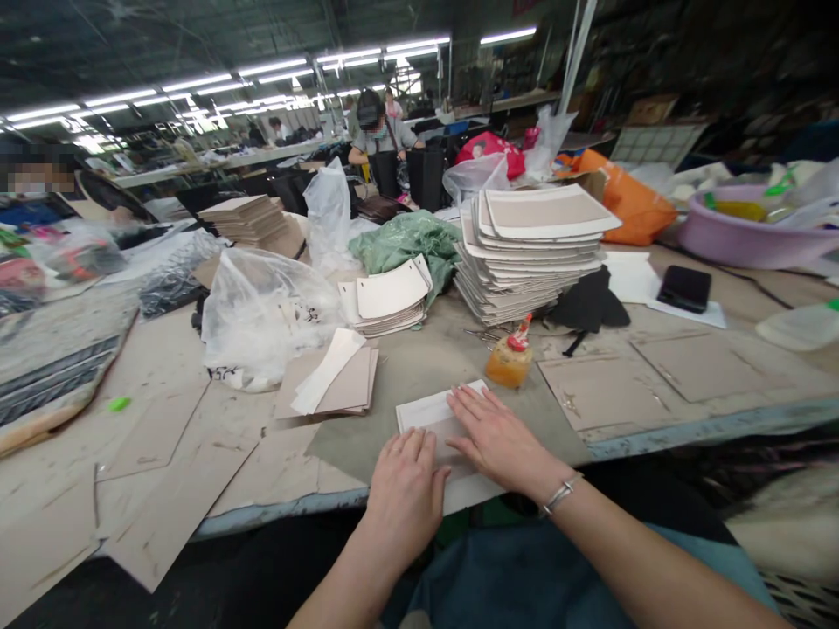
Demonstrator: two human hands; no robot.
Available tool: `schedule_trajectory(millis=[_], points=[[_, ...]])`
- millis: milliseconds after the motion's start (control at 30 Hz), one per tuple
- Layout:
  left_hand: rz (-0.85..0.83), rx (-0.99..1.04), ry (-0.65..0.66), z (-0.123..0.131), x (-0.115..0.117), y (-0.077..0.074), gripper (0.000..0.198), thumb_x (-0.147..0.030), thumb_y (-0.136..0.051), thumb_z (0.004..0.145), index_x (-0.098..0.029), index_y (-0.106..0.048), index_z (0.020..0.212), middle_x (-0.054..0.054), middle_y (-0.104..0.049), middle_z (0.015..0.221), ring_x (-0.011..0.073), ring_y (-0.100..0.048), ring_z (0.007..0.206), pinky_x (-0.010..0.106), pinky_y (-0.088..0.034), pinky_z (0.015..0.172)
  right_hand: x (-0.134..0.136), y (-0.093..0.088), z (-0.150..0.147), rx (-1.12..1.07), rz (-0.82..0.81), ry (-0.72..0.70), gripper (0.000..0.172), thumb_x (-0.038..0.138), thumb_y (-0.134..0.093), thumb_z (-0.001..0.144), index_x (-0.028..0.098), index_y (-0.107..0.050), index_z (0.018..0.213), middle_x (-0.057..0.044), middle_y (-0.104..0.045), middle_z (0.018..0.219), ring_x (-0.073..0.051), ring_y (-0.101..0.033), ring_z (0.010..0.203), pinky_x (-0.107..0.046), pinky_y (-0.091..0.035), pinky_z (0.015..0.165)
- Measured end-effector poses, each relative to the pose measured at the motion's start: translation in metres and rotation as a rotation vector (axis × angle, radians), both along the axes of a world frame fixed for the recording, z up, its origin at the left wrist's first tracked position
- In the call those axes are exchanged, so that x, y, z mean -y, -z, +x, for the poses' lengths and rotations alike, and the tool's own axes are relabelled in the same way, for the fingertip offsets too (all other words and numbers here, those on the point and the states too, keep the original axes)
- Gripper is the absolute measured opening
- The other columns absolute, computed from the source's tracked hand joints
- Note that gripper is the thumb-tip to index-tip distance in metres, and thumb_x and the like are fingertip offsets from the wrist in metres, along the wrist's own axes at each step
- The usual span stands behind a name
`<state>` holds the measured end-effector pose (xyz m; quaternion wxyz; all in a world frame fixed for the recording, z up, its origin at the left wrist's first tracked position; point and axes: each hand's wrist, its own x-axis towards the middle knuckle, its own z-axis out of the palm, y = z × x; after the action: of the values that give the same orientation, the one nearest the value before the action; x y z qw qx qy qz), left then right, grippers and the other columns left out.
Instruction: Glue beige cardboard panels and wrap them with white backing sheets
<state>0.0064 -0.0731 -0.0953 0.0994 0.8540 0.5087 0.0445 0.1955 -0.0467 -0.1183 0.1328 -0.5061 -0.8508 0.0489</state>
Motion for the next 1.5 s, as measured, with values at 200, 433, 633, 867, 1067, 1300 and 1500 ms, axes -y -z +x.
schedule_trajectory(millis=[200, 433, 633, 867, 1067, 1300, 1500], points=[[0.082, -0.135, -0.067, 0.002, -0.003, 0.020, 0.066, -0.054, -0.040, 0.085, -0.013, -0.037, 0.137, 0.018, -0.026, 0.147, 0.0350, -0.011, 0.138, 0.064, -0.009, 0.105, 0.005, 0.008, 0.014, 0.084, 0.029, 0.182, 0.063, 0.049, -0.040, 0.090, 0.002, -0.044, 0.131, -0.022, -0.036, 0.138, -0.031, -0.028, 0.131, -0.050, -0.024, 0.107], [0.063, -0.176, -0.085, 0.005, -0.002, 0.029, 0.072, -0.061, -0.031, 0.086, -0.014, -0.034, 0.139, 0.018, -0.023, 0.148, 0.0361, -0.004, 0.138, 0.069, -0.001, 0.102, 0.006, 0.016, 0.009, 0.136, 0.009, 0.156, 0.062, 0.049, -0.039, 0.091, 0.003, -0.044, 0.131, -0.022, -0.037, 0.138, -0.031, -0.030, 0.130, -0.052, -0.023, 0.106], [-0.012, -0.180, -0.081, 0.005, -0.002, 0.019, 0.075, -0.063, -0.028, 0.085, -0.012, -0.033, 0.139, 0.017, -0.022, 0.148, 0.0380, -0.007, 0.137, 0.071, -0.002, 0.101, 0.005, 0.022, 0.009, 0.181, 0.027, 0.149, 0.060, 0.047, -0.041, 0.090, 0.004, -0.044, 0.131, -0.020, -0.038, 0.138, -0.029, -0.029, 0.131, -0.051, -0.021, 0.107], [-0.043, -0.150, -0.107, 0.003, -0.002, 0.019, 0.077, -0.068, -0.030, 0.082, -0.018, -0.031, 0.141, 0.015, -0.021, 0.149, 0.0421, -0.008, 0.136, 0.070, -0.004, 0.101, 0.004, 0.025, 0.010, 0.219, 0.059, 0.140, 0.059, 0.047, -0.039, 0.091, 0.005, -0.044, 0.132, -0.019, -0.038, 0.139, -0.029, -0.029, 0.131, -0.050, -0.021, 0.107], [-0.037, -0.163, -0.106, 0.002, -0.002, 0.025, 0.076, -0.065, -0.035, 0.082, -0.018, -0.030, 0.141, 0.016, -0.020, 0.149, 0.0427, -0.011, 0.135, 0.071, -0.002, 0.100, 0.004, 0.025, 0.010, 0.214, 0.036, 0.134, 0.058, 0.046, -0.040, 0.090, 0.007, -0.043, 0.133, -0.018, -0.036, 0.140, -0.029, -0.028, 0.132, -0.051, -0.021, 0.107], [-0.055, -0.139, -0.104, 0.000, -0.004, 0.027, 0.077, -0.065, -0.036, 0.081, -0.018, -0.029, 0.141, 0.017, -0.019, 0.149, 0.0417, -0.014, 0.135, 0.070, -0.004, 0.100, 0.004, 0.025, 0.010, 0.211, 0.014, 0.144, 0.059, 0.046, -0.042, 0.090, 0.006, -0.042, 0.134, -0.019, -0.035, 0.141, -0.029, -0.027, 0.132, -0.052, -0.021, 0.106], [-0.085, -0.116, -0.089, -0.003, -0.007, 0.022, 0.075, -0.062, -0.044, 0.080, -0.018, -0.033, 0.140, 0.017, -0.023, 0.148, 0.0411, -0.020, 0.133, 0.067, -0.010, 0.102, 0.005, 0.016, 0.007, 0.176, -0.055, 0.172, 0.060, 0.046, -0.043, 0.090, 0.007, -0.041, 0.135, -0.018, -0.033, 0.142, -0.029, -0.026, 0.132, -0.050, -0.021, 0.107]])
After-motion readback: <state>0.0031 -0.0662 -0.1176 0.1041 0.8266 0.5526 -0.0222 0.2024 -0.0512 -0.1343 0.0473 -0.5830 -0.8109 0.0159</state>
